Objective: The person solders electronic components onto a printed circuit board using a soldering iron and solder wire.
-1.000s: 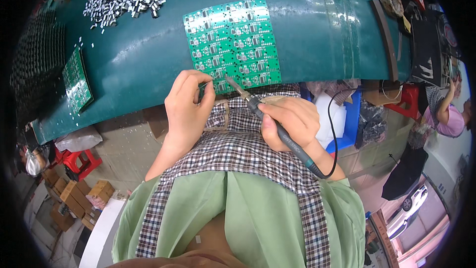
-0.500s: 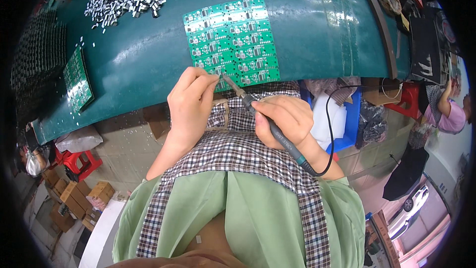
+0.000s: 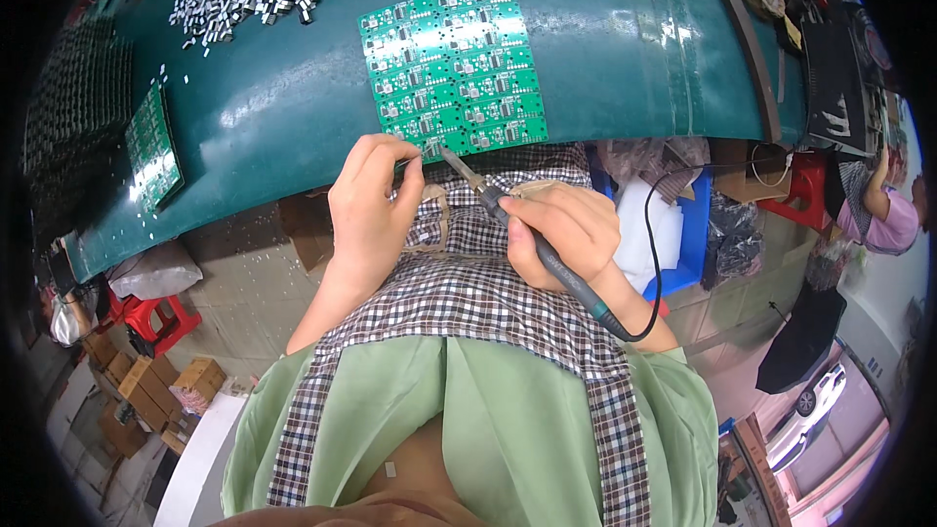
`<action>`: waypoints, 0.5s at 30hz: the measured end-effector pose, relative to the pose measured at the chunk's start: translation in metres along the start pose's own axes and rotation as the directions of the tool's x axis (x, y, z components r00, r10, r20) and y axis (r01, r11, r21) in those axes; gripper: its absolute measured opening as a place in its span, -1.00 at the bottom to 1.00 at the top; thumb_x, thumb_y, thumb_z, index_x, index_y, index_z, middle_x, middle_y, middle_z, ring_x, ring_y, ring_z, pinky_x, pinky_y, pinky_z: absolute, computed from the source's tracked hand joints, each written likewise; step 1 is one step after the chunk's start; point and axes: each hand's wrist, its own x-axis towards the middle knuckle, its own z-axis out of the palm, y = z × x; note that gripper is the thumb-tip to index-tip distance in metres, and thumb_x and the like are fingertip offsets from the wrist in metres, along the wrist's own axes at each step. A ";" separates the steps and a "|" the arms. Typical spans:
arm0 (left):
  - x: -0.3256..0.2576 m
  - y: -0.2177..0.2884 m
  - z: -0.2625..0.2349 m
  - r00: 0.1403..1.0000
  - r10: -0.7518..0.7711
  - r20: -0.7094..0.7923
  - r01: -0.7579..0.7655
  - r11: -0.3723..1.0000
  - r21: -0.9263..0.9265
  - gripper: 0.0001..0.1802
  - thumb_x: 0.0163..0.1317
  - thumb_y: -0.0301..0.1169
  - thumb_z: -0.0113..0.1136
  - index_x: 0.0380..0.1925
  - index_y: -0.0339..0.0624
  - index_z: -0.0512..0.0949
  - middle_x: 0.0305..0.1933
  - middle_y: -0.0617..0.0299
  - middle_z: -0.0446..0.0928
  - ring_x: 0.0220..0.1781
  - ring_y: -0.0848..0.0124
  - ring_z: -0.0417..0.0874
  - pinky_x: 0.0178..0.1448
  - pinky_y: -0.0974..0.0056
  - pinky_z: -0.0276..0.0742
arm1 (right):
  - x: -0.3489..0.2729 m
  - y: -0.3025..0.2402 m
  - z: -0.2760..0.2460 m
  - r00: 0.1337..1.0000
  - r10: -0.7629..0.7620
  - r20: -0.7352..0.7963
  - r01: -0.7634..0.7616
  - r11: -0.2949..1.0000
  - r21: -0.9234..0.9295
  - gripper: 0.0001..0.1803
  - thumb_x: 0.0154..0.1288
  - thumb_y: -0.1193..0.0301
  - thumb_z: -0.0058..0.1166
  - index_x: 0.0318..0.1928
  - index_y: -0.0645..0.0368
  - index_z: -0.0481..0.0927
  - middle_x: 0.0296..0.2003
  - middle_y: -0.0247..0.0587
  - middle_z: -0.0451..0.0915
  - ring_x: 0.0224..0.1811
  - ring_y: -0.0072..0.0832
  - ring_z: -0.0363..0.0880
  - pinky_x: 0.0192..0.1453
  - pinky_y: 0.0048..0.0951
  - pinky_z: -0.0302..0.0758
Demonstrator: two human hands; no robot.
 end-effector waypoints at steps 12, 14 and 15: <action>-0.001 -0.001 0.005 0.999 0.051 0.014 -0.051 0.999 -0.011 -0.90 0.06 -0.65 0.23 -0.40 -0.31 0.52 -0.32 0.13 0.47 -0.41 0.25 0.56 -0.36 0.27 0.46 | -0.004 -0.003 0.003 1.000 -0.003 -0.006 0.003 1.000 0.027 -0.84 -0.09 0.56 0.12 -0.40 0.31 0.62 -0.59 -0.15 0.57 -0.54 -0.29 0.63 -0.46 -0.40 0.56; -0.001 0.000 0.006 0.999 0.045 0.012 -0.045 0.999 -0.001 -0.90 0.06 -0.65 0.22 -0.40 -0.30 0.53 -0.32 0.12 0.47 -0.39 0.24 0.57 -0.35 0.26 0.48 | -0.005 -0.004 0.003 1.000 -0.003 -0.012 0.003 1.000 0.027 -0.84 -0.09 0.56 0.12 -0.40 0.32 0.62 -0.59 -0.15 0.56 -0.53 -0.28 0.63 -0.45 -0.39 0.57; -0.001 0.002 0.006 0.999 0.037 0.012 -0.038 0.999 0.007 -0.90 0.06 -0.65 0.22 -0.41 -0.29 0.53 -0.32 0.11 0.48 -0.37 0.23 0.58 -0.34 0.25 0.49 | -0.007 -0.003 0.002 1.000 -0.007 -0.007 0.007 1.000 0.024 -0.85 -0.08 0.56 0.12 -0.40 0.31 0.62 -0.60 -0.15 0.56 -0.54 -0.29 0.63 -0.46 -0.40 0.56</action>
